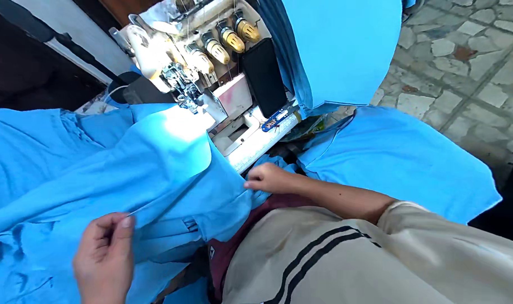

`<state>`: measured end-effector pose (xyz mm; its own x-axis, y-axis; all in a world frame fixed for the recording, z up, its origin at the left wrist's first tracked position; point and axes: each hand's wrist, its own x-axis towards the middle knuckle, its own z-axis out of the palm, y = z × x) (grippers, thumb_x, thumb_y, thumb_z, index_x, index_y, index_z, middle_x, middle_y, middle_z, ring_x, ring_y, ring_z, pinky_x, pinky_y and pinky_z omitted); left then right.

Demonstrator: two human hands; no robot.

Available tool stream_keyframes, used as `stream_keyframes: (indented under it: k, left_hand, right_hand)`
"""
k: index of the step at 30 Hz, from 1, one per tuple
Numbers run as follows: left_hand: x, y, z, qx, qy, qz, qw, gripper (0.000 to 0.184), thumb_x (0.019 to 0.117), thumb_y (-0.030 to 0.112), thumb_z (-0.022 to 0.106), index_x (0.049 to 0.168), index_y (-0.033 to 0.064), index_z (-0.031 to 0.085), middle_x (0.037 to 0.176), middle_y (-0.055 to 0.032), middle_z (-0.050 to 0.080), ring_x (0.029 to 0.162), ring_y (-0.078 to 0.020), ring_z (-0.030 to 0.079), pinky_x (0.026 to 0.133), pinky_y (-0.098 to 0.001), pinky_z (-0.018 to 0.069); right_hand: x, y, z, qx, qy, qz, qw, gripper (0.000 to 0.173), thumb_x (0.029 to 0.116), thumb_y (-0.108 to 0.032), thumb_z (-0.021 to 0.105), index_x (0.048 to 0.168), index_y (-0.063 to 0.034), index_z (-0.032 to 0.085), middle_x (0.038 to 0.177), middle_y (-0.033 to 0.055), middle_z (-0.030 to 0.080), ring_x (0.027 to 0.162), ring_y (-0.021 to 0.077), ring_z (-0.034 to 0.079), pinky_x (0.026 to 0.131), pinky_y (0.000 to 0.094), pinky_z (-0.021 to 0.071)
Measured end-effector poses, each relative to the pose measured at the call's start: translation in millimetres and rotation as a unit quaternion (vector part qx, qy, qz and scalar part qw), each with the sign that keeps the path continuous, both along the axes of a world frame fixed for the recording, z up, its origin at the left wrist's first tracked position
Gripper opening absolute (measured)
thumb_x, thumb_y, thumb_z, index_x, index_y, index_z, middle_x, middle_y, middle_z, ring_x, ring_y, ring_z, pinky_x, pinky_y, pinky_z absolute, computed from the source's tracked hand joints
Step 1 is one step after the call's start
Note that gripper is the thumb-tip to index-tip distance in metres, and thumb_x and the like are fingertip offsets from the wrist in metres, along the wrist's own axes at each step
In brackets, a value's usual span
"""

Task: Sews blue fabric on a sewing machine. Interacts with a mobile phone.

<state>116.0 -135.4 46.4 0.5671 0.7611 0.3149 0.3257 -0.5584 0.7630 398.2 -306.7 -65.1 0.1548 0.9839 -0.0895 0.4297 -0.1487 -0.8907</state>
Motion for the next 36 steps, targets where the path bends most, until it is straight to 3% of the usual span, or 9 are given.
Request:
stream_keyframes:
  k: [2,5,9,12,18,21,25,31,36]
  left_hand:
    - [4,-1,19,-0.078,-0.073,0.015,0.994,0.013,0.1028,0.009,0.05,0.101,0.0204,0.057,0.084,0.0219,0.061,0.077,0.0102,0.059,0.072,-0.0104,0.0517]
    - [16,-11,42,-0.132,-0.114,0.038,0.984,0.022,0.1042,0.006,0.047,0.098,0.0217,0.061,0.081,0.0212,0.067,0.075,0.0084,0.065,0.07,-0.0115,0.0556]
    - [13,-12,52,-0.259,-0.125,0.0,0.958,0.024,0.1009,0.013,0.054,0.089,0.0233,0.072,0.078,0.013,0.073,0.07,0.0044,0.068,0.063,-0.0143,0.0577]
    - [7,-10,50,-0.351,-0.231,-0.05,0.906,0.014,0.1007,0.03,0.062,0.108,0.0236,0.073,0.102,0.0047,0.076,0.096,-0.0052,0.072,0.085,-0.0265,0.0613]
    - [15,-6,53,-0.166,-0.199,-0.095,0.961,0.012,0.1005,0.038,0.063,0.101,0.0291,0.07,0.092,0.0123,0.073,0.085,-0.0005,0.07,0.075,-0.0192,0.0599]
    - [20,-28,54,-0.016,-0.046,-0.24,0.969,0.015,0.1033,0.041,0.058,0.106,0.0314,0.07,0.112,0.0203,0.071,0.103,0.0063,0.065,0.087,-0.0138,0.0543]
    - [37,-58,16,0.078,0.095,-0.336,0.934,0.029,0.1059,0.026,0.051,0.089,0.004,0.061,0.117,-0.0082,0.073,0.109,-0.004,0.067,0.09,-0.0177,0.0541]
    - [13,-46,36,-0.08,-0.097,-0.179,0.976,0.016,0.1035,0.04,0.057,0.109,0.0349,0.072,0.108,0.021,0.072,0.099,0.0065,0.067,0.084,-0.0146,0.0552]
    - [-6,-2,53,-0.109,-0.204,-0.085,0.969,0.013,0.1022,0.037,0.06,0.107,0.0275,0.068,0.095,0.0134,0.072,0.086,0.0007,0.069,0.077,-0.0178,0.0587]
  right_hand:
    - [0,19,8,0.126,0.034,-0.125,0.984,0.024,0.0973,-0.016,0.066,0.101,0.0072,0.071,0.092,0.0192,0.07,0.084,0.0262,0.069,0.08,0.0441,0.0569]
    - [2,54,24,0.144,0.218,-0.143,0.955,0.035,0.0983,-0.01,0.063,0.127,0.0102,0.059,0.117,0.021,0.066,0.102,0.0205,0.067,0.091,0.0359,0.0557]
    - [-16,64,26,0.107,0.358,-0.101,0.922,0.014,0.1047,-0.013,0.052,0.096,-0.0027,0.057,0.073,-0.001,0.054,0.058,0.0011,0.049,0.054,0.0181,0.0413]
    - [-15,46,33,0.126,0.383,-0.079,0.912,0.018,0.1059,-0.014,0.047,0.09,-0.01,0.055,0.065,-0.0058,0.051,0.054,-0.0007,0.046,0.053,0.0163,0.0405]
    - [-2,34,37,0.163,0.341,-0.077,0.922,0.018,0.1049,-0.016,0.047,0.09,-0.0112,0.056,0.066,-0.0052,0.053,0.054,-0.0006,0.048,0.052,0.0162,0.0421]
    - [1,30,35,0.163,0.352,-0.097,0.917,0.018,0.1043,-0.017,0.048,0.09,-0.0125,0.056,0.065,-0.0064,0.052,0.053,-0.0015,0.047,0.052,0.0154,0.0409]
    - [0,28,26,0.115,0.398,-0.117,0.903,0.016,0.1061,-0.014,0.046,0.093,-0.0102,0.054,0.07,-0.004,0.057,0.06,0.0019,0.055,0.058,0.0197,0.0478]
    - [3,25,29,0.114,0.412,-0.117,0.896,0.005,0.1033,-0.008,0.051,0.101,-0.0077,0.055,0.071,-0.002,0.063,0.062,0.0031,0.061,0.061,0.0209,0.0519]
    - [4,20,35,0.117,0.399,-0.12,0.901,0.01,0.1005,-0.005,0.054,0.096,-0.0063,0.063,0.072,-0.0019,0.065,0.063,0.0029,0.061,0.061,0.0202,0.0526]
